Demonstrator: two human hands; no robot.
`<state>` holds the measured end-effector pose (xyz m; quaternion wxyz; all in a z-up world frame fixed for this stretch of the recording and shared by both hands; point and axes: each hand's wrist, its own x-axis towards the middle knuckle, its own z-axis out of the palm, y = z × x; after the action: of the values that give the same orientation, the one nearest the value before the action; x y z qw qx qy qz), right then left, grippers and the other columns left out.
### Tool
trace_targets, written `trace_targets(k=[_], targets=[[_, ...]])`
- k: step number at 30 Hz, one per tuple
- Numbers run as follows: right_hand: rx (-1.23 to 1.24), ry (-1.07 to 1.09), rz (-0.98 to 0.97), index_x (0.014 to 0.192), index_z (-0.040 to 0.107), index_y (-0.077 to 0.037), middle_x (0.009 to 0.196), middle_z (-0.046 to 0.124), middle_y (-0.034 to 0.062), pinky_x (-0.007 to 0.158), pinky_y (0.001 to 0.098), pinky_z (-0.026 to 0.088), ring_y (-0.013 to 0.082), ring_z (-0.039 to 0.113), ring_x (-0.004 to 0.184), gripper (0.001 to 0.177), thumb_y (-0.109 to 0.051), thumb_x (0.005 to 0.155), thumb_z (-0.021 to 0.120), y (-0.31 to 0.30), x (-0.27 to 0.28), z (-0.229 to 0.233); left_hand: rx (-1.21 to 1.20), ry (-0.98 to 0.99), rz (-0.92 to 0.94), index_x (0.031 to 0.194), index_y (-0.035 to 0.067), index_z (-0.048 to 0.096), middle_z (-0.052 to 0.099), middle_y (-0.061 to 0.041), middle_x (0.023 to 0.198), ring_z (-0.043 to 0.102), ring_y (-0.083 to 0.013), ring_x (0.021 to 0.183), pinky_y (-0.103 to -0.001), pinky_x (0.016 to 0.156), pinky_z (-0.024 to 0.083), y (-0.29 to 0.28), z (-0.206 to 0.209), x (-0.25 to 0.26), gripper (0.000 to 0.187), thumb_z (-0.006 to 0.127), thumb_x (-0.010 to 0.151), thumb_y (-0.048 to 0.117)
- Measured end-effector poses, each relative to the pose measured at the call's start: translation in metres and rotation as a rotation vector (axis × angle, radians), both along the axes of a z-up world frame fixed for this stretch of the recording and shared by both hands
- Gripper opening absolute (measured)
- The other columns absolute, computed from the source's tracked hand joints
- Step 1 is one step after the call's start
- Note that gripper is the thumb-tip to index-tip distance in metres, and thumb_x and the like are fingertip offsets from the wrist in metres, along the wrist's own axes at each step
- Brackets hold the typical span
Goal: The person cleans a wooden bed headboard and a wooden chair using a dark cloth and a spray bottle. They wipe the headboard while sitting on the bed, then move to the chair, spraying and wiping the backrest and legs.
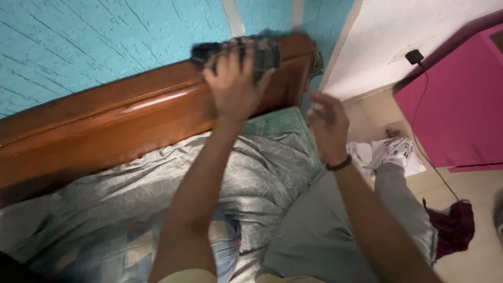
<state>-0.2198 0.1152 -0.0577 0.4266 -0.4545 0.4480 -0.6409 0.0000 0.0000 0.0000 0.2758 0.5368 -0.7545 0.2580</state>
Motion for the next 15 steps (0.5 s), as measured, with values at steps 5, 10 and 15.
trace_targets(k=[5, 10, 15], targets=[[0.155, -0.579, 0.134, 0.126, 0.057, -0.008, 0.132, 0.063, 0.0099, 0.104, 0.0426, 0.053, 0.0245, 0.062, 0.124, 0.025, -0.017, 0.103, 0.061, 0.028, 0.021, -0.009, -0.020, 0.036, -0.058, 0.142, 0.013, 0.060, 0.062, -0.019, 0.132, 0.059, -0.0328, 0.124, -0.057, 0.100, 0.043, -0.010, 0.001, -0.044, 0.061, 0.064, 0.100, 0.058], [0.241, -0.779, 0.317, 0.127, 0.061, -0.008, 0.134, 0.064, 0.0112, 0.106, 0.0424, 0.049, 0.0256, 0.060, 0.120, 0.025, -0.024, 0.108, 0.060, 0.045, 0.024, -0.035, -0.090, 0.005, -0.220, 0.143, 0.013, 0.058, 0.062, -0.015, 0.136, 0.059, -0.0305, 0.125, -0.053, 0.102, 0.044, -0.014, 0.001, -0.038, 0.052, 0.066, 0.104, 0.046], [0.228, -1.182, 0.570, 0.132, 0.064, -0.008, 0.139, 0.065, 0.0145, 0.108, 0.0441, 0.047, 0.0292, 0.061, 0.120, 0.037, -0.029, 0.103, 0.061, 0.067, 0.024, -0.070, 0.106, -0.220, -0.426, 0.157, 0.013, 0.050, 0.059, -0.020, 0.147, 0.060, -0.0291, 0.119, -0.049, 0.088, 0.044, -0.013, 0.018, 0.043, 0.066, 0.068, 0.103, 0.047]])
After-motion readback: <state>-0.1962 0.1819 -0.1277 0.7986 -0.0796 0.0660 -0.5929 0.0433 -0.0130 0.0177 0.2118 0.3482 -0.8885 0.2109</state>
